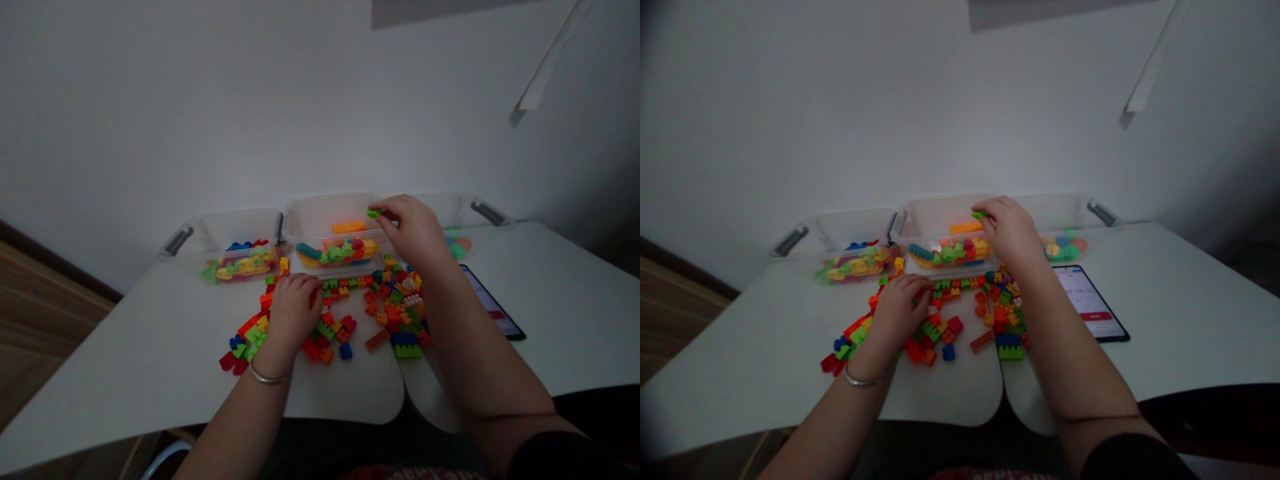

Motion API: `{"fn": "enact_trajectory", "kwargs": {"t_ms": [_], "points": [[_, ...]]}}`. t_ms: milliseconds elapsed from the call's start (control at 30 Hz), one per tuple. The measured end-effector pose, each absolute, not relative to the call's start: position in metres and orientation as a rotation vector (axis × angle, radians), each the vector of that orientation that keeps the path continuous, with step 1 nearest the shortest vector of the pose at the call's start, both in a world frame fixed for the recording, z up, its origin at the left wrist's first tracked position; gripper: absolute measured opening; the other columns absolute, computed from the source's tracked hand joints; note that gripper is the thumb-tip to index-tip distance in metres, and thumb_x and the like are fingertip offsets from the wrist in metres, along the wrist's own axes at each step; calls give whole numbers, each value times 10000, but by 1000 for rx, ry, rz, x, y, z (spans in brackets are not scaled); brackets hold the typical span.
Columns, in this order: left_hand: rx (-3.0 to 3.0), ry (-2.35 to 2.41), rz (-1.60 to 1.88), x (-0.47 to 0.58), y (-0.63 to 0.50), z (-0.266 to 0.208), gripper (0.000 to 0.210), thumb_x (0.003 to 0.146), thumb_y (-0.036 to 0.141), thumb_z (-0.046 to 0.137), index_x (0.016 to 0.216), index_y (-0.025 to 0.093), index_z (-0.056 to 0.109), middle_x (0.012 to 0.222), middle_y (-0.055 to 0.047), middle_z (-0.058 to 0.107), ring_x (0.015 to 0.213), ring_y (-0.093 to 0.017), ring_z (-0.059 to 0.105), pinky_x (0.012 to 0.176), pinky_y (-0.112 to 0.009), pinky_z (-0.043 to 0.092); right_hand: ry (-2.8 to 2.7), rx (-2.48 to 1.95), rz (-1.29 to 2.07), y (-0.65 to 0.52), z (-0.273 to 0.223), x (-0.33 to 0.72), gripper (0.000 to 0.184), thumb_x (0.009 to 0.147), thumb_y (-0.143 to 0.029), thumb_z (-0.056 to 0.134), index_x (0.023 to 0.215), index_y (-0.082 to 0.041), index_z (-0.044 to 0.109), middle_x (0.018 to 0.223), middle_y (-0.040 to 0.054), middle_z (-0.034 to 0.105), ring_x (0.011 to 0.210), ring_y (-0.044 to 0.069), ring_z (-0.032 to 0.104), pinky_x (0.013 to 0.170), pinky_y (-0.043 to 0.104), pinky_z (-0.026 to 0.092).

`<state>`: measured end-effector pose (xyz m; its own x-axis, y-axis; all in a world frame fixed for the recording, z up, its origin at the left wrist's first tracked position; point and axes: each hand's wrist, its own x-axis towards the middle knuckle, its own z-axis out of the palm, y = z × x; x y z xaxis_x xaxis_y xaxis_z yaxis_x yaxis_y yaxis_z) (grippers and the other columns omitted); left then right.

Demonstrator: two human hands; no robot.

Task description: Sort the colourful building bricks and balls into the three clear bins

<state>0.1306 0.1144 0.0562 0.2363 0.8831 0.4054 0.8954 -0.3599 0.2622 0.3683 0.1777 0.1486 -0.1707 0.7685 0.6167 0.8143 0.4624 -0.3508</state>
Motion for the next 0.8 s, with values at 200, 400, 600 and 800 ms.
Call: {"fn": "enact_trajectory", "kwargs": {"t_ms": [200,400,600,800], "points": [[-2281,-1929,-692,130,114,55,356,905,311,500,1203,177,641,1131,-114,698,1090,-294,605,985,-458,456,-2057,-1369,16,188,138,362,339,858,-117,477,1094,-174,713,1131,81,704,1071,216,621,971,361,458],[-2255,-1974,-658,128,114,54,332,900,328,504,1162,194,658,1154,-107,690,1116,-312,588,1004,-482,444,-2211,-1431,-20,188,135,355,306,950,-292,457,1042,-161,718,1112,109,703,1061,229,608,952,349,442],[-2251,-1974,-654,128,113,54,317,890,332,516,1131,196,670,1145,-105,695,1132,-311,580,1024,-489,430,-2435,-1529,-209,184,139,348,465,991,-438,370,1056,-125,708,1079,159,710,1042,287,606,900,407,423],[-2235,-1941,-641,128,114,52,337,881,335,514,1144,190,666,1132,-116,697,1119,-315,583,1015,-485,434,-2378,-1523,-178,182,139,348,470,990,-447,363,1134,-140,689,1130,144,711,1068,290,598,907,405,423]]}}
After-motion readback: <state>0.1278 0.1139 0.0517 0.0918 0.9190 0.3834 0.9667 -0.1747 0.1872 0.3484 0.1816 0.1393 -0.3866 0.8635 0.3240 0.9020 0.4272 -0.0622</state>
